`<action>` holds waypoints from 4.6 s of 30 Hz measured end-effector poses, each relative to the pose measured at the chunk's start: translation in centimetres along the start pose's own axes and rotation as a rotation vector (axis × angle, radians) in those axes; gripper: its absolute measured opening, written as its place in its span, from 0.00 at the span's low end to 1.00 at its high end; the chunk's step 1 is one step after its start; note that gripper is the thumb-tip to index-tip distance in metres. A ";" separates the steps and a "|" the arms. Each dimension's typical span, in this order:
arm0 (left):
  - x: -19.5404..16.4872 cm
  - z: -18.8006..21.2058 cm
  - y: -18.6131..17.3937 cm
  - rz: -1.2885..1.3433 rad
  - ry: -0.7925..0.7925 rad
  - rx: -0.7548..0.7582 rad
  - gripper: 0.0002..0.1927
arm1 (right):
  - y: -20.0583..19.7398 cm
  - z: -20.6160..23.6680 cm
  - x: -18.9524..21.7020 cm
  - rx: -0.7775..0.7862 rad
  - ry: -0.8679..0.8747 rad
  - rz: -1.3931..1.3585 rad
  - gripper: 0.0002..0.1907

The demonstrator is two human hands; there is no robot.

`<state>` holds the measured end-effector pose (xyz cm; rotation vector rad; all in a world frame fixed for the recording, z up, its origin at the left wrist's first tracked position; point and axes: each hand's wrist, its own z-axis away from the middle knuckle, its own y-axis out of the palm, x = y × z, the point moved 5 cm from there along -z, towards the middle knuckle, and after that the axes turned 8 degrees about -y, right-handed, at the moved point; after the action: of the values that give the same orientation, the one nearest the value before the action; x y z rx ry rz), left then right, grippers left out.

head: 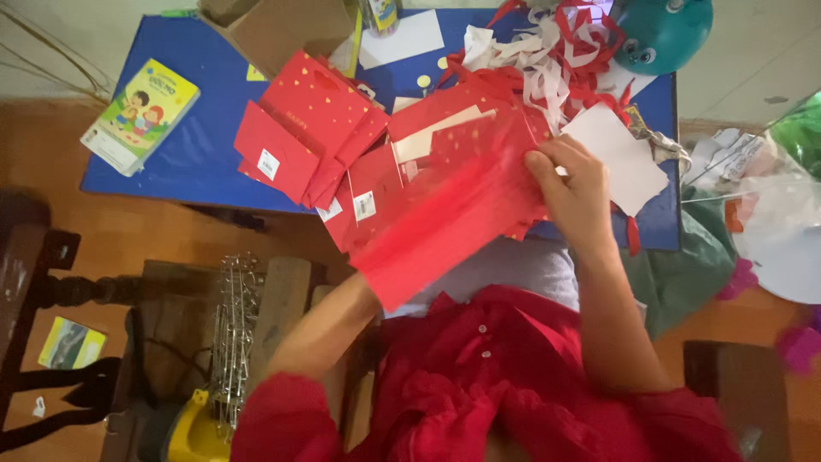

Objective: The person folds open red paper gift bags one at a time on a blue table, inserts white paper cards into them, and stacks the finished bags in a pile. They occasionally pick up a new flat bag, open its sides, and press it into shape by hand.

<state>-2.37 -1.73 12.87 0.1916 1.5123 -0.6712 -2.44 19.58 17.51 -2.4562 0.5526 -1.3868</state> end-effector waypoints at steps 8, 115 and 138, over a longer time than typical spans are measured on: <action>0.3 -0.5 0.4 0.090 0.022 -0.066 0.12 | -0.6 0.0 0.6 0.017 -0.039 0.077 0.12; 10.6 -3.7 -0.4 -0.383 -0.283 -0.557 0.41 | 9.4 4.6 -9.7 0.113 0.239 -0.450 0.34; 9.6 -6.8 2.0 -0.760 -0.195 -0.687 0.13 | 8.1 7.2 -9.7 0.035 0.453 -0.671 0.28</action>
<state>-7.92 0.60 2.61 -0.9841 1.5254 -0.6819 -2.40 17.05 3.16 -2.3970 -0.2618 -2.2003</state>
